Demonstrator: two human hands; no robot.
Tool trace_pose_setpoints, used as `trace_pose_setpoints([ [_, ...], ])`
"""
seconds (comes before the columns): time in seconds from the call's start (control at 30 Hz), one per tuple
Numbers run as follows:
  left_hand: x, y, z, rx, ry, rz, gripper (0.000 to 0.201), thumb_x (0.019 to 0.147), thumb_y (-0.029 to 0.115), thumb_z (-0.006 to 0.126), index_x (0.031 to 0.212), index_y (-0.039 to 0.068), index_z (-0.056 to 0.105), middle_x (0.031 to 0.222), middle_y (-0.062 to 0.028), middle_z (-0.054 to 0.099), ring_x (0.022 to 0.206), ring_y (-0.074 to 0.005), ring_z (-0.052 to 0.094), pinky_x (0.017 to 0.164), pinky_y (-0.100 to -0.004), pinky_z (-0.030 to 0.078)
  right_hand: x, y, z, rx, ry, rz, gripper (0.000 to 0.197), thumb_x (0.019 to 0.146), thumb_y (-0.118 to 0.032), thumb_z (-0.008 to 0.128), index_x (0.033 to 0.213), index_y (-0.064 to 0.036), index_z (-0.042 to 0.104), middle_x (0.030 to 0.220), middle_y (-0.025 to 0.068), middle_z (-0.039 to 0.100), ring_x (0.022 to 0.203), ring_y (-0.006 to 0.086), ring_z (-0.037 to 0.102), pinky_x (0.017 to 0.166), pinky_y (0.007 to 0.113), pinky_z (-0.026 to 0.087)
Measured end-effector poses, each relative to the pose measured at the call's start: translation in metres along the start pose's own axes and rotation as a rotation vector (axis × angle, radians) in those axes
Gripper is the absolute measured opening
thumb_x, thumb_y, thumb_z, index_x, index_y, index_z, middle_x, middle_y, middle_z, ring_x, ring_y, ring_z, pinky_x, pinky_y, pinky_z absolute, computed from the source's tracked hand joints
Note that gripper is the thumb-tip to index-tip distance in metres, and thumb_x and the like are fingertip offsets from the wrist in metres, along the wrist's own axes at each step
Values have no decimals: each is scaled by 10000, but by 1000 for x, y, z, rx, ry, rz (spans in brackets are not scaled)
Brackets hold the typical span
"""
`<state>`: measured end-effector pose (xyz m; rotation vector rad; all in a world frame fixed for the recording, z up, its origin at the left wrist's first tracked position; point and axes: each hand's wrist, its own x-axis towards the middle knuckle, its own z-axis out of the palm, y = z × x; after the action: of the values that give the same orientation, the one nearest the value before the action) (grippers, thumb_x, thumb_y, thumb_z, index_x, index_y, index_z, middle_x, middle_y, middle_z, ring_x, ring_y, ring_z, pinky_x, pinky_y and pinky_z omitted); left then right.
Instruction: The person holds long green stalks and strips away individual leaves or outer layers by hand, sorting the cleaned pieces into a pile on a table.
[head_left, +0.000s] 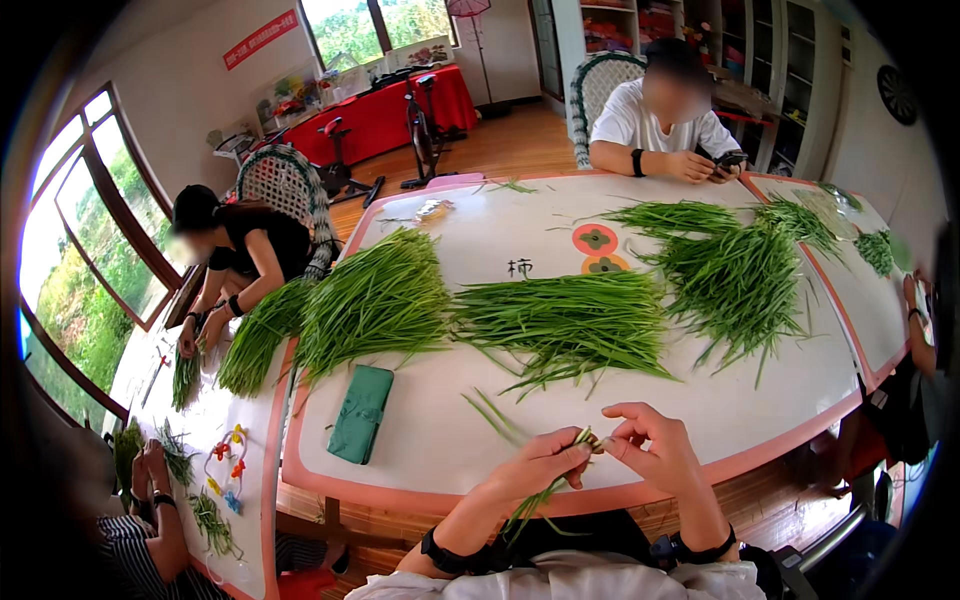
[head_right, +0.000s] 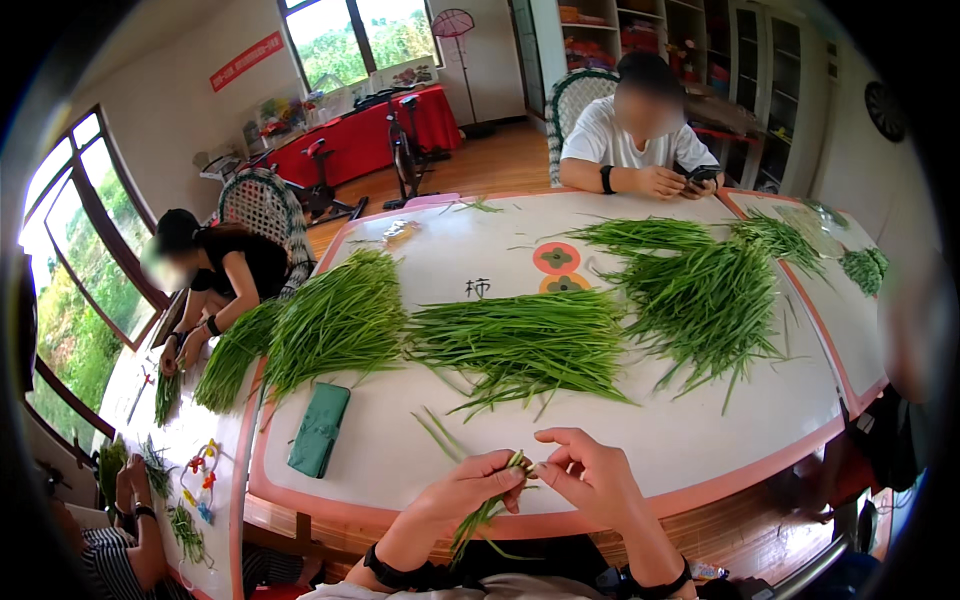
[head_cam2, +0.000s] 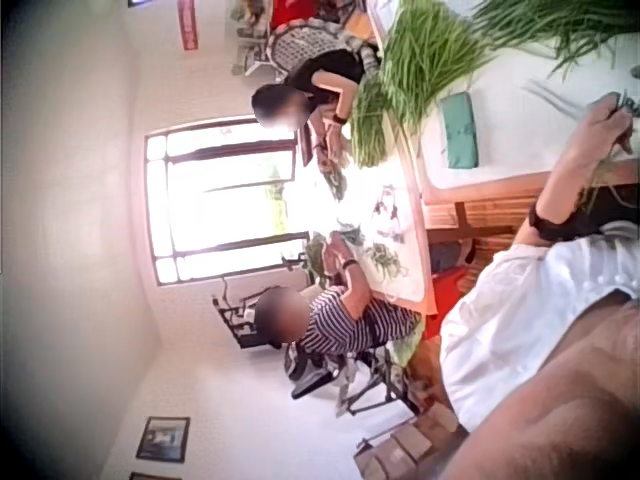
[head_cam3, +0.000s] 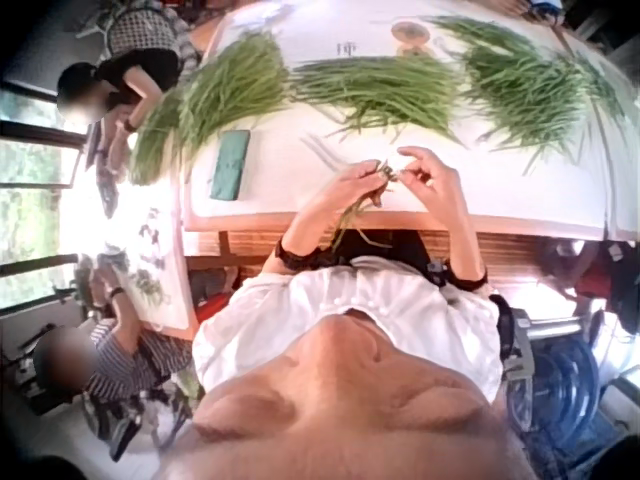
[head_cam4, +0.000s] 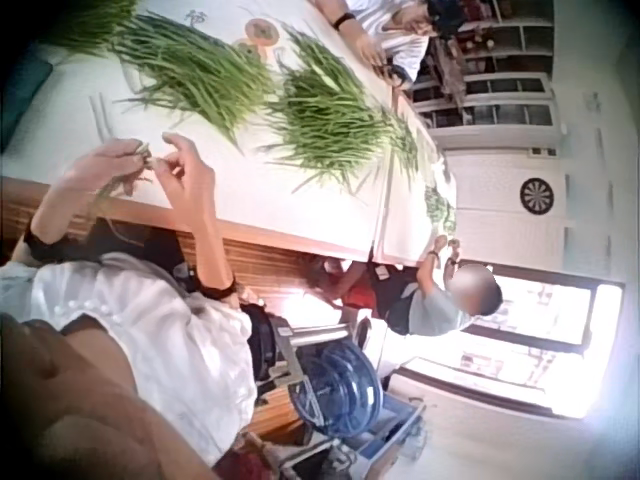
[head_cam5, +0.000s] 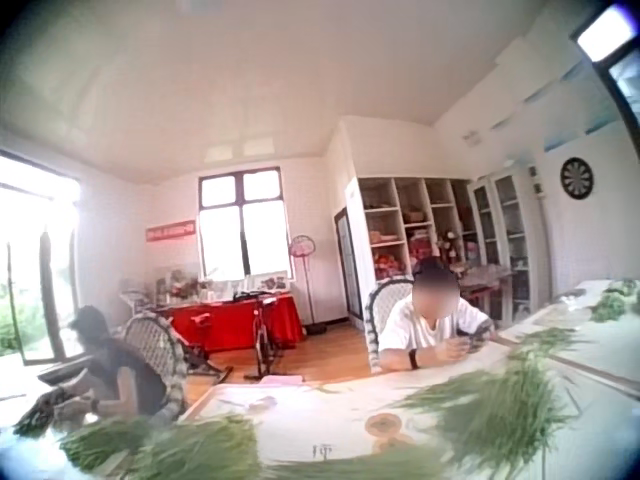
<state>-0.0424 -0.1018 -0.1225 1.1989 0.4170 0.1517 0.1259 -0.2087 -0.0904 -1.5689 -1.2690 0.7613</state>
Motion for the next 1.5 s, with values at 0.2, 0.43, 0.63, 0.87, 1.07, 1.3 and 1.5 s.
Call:
trace_pose_setpoints([
  [0.2,-8,3,-3,-168,174,86,224,931,137,435,1042,-39,516,753,-38,511,672,-135,521,670,-315,480,27,79,-40,-313,443,-2,237,778,-116,631,996,-30,596,777,60,607,704,180,548,603,296,440],
  [0.43,-6,3,-12,-285,224,218,272,926,157,462,1069,-69,515,751,-37,524,688,-145,533,675,-318,494,27,106,-56,-616,509,62,165,722,-110,640,877,-58,613,845,99,568,900,295,504,750,386,442],
  [0.63,-6,4,-7,-309,210,209,277,929,167,454,1076,-60,516,758,-37,516,702,-153,539,684,-323,487,30,110,-55,-567,500,16,85,737,-100,627,790,-37,609,799,102,587,810,277,538,703,363,454],
  [0.87,-8,0,-5,-290,238,185,233,929,167,445,988,-40,535,757,-47,521,707,-178,548,697,-329,472,9,80,-49,115,298,167,178,821,-129,613,945,-2,610,749,38,610,669,96,535,616,243,433],
  [1.07,-8,3,-1,-224,251,283,207,925,173,456,913,-16,538,778,-73,556,731,-195,577,701,-331,473,-7,49,-41,190,187,140,227,831,-156,618,1006,-12,605,727,28,608,648,72,529,590,223,427],
  [1.3,-5,18,22,113,341,340,194,930,147,455,940,-20,553,899,-80,604,787,-175,577,717,-311,471,-19,19,-30,34,6,21,287,838,-189,616,1092,-71,553,706,47,618,620,122,553,592,261,444],
  [1.5,11,7,26,574,397,423,131,906,102,491,934,3,572,902,-60,603,727,-134,544,659,-268,444,-16,-2,-15,-3,-12,-31,370,843,-175,600,1185,-95,485,704,69,614,604,182,561,577,279,442],
])
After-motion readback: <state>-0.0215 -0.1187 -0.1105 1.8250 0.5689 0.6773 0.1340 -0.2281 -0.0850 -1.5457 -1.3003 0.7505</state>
